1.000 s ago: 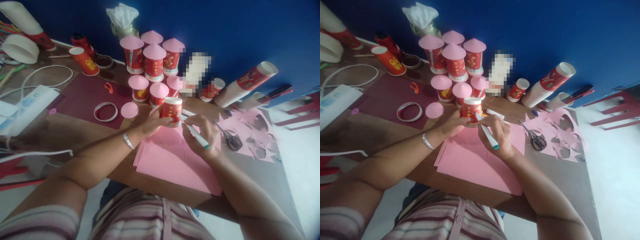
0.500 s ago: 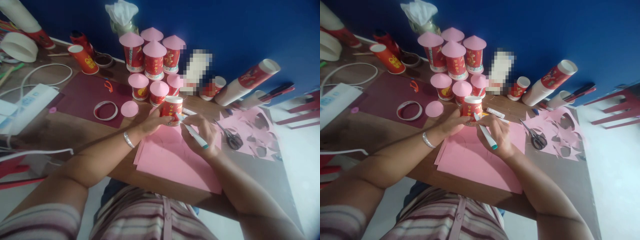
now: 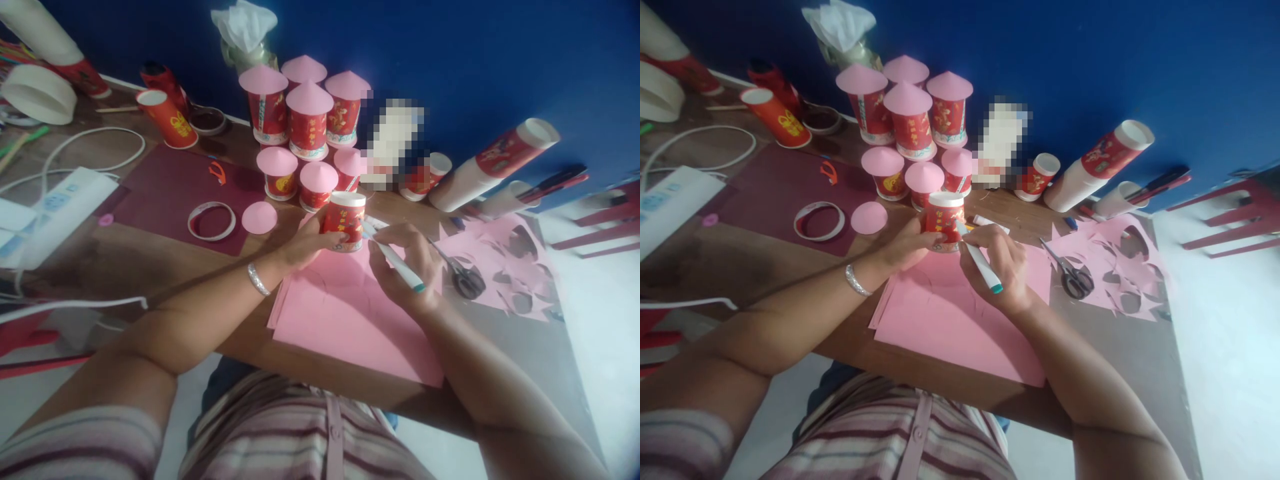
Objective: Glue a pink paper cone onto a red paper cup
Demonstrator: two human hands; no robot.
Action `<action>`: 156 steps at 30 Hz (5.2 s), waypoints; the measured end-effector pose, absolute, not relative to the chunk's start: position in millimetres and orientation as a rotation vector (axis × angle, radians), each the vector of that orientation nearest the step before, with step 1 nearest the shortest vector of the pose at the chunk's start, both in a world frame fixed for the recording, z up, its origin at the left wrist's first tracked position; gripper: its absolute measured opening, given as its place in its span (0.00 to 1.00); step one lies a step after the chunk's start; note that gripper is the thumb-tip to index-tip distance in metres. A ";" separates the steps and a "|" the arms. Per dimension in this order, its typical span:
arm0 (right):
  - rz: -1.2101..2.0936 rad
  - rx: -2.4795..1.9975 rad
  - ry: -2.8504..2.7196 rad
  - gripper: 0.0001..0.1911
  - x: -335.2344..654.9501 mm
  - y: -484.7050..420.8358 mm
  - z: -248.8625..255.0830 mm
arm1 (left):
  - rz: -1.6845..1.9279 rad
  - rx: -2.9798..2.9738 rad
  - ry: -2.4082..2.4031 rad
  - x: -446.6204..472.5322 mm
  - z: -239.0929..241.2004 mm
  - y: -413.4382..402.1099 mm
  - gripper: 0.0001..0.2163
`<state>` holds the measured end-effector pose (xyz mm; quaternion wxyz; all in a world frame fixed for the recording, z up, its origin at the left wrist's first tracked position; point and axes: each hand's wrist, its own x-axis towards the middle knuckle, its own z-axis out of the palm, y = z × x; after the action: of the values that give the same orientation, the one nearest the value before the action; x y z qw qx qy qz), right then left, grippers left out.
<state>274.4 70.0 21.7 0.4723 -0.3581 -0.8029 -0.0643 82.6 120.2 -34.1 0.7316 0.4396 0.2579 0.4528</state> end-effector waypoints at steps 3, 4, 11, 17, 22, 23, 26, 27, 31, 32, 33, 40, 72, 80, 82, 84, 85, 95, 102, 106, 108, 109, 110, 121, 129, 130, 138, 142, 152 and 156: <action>-0.142 -0.889 -1.983 0.08 274.4 70.0 21.4 | 0.993 0.962 0.570 82.7 -33.5 119.4 0.23; -0.144 -0.898 -1.984 0.07 274.5 69.8 21.5 | 0.987 0.957 0.568 82.7 -33.1 119.1 0.23; -0.129 -0.889 -1.988 0.08 275.2 70.3 21.9 | 0.987 0.967 0.577 82.6 -32.3 119.3 0.25; -0.119 -0.859 -1.984 0.11 272.5 69.3 22.3 | 1.005 1.020 0.595 83.1 -36.6 121.2 0.25; -0.102 -0.820 -1.999 0.11 269.9 67.4 23.0 | 1.001 1.022 0.596 83.3 -39.8 122.0 0.26; -0.092 -0.812 -2.003 0.11 269.8 67.1 23.0 | 0.999 1.020 0.596 83.3 -40.1 122.1 0.26; -0.085 -0.803 -2.022 0.11 269.9 66.4 22.6 | 0.986 1.016 0.594 83.3 -40.0 122.2 0.26; -0.085 -0.804 -2.026 0.11 269.9 66.3 22.1 | 0.986 1.012 0.594 83.3 -39.8 122.1 0.26; -0.083 -0.799 -2.028 0.08 269.1 66.5 18.8 | 1.006 0.989 0.589 83.4 -39.1 121.5 0.26; -0.088 -0.794 -2.025 0.07 268.7 66.7 17.9 | 1.011 0.984 0.591 83.5 -39.2 121.5 0.26; -0.093 -0.789 -2.022 0.07 268.3 66.9 17.1 | 1.014 0.983 0.593 83.5 -39.6 121.7 0.26; -0.095 -0.781 -2.007 0.07 269.8 65.5 18.7 | 1.008 1.010 0.571 83.6 -44.0 123.1 0.27; -0.199 -0.888 -1.932 0.09 273.9 71.7 21.1 | 1.004 1.047 0.542 83.1 -43.9 122.7 0.22; -0.168 -0.852 -1.982 0.09 269.9 67.9 24.3 | 1.007 1.099 0.525 82.7 -50.2 125.7 0.25; -0.157 -0.842 -1.998 0.09 269.2 67.2 24.7 | 0.999 1.117 0.528 82.6 -50.7 125.7 0.26; -0.138 -0.824 -2.008 0.09 268.8 66.5 24.6 | 0.988 1.129 0.539 82.6 -50.8 125.5 0.27; -0.129 -0.814 -2.009 0.10 268.6 66.2 24.3 | 0.984 1.131 0.546 82.6 -50.6 125.4 0.27; -0.055 -0.808 -2.040 0.09 266.9 63.1 19.2 | 0.990 1.088 0.565 83.8 -48.5 125.4 0.33; -0.076 -0.782 -2.045 0.09 267.2 61.3 21.0 | 0.980 1.070 0.576 83.4 -45.8 123.6 0.33; -0.168 -0.837 -1.973 0.10 271.1 64.5 22.8 | 0.994 1.075 0.559 83.1 -45.3 123.7 0.31; -0.204 -0.866 -1.931 0.10 273.3 67.9 22.9 | 0.998 1.081 0.551 83.1 -44.6 123.7 0.29; -0.206 -0.872 -1.920 0.10 274.3 69.7 22.7 | 0.998 1.082 0.549 83.1 -44.2 123.5 0.28; -0.202 -0.870 -1.913 0.09 275.0 71.2 22.5 | 0.999 1.082 0.549 83.1 -43.8 123.3 0.27; -0.184 -0.880 -1.922 0.09 274.3 72.2 21.9 | 0.980 1.024 0.511 83.6 -43.7 122.5 0.27; -0.180 -0.858 -1.926 0.10 274.0 70.1 22.9 | 0.988 1.031 0.543 83.2 -42.1 121.7 0.28; -0.180 -0.856 -1.928 0.10 273.8 69.4 23.5 | 0.989 1.034 0.553 83.2 -42.2 121.9 0.28; -0.234 -0.879 -1.963 0.08 272.9 66.3 25.9 | 0.992 1.065 0.593 83.3 -42.6 122.8 0.30; -0.237 -0.869 -1.960 0.09 272.6 66.6 26.5 | 0.996 1.079 0.600 83.2 -43.6 122.9 0.30; -0.291 -0.869 -1.959 0.07 273.8 68.3 24.3 | 1.004 1.058 0.589 84.8 -43.6 122.6 0.29; -0.298 -0.909 -1.932 0.07 274.1 70.2 21.9 | 1.012 1.050 0.591 85.1 -38.4 120.6 0.27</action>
<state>274.1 70.2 21.9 0.4734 -0.3713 -0.7894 -0.1220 85.1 120.6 -38.4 0.7062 0.4724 0.2660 0.4553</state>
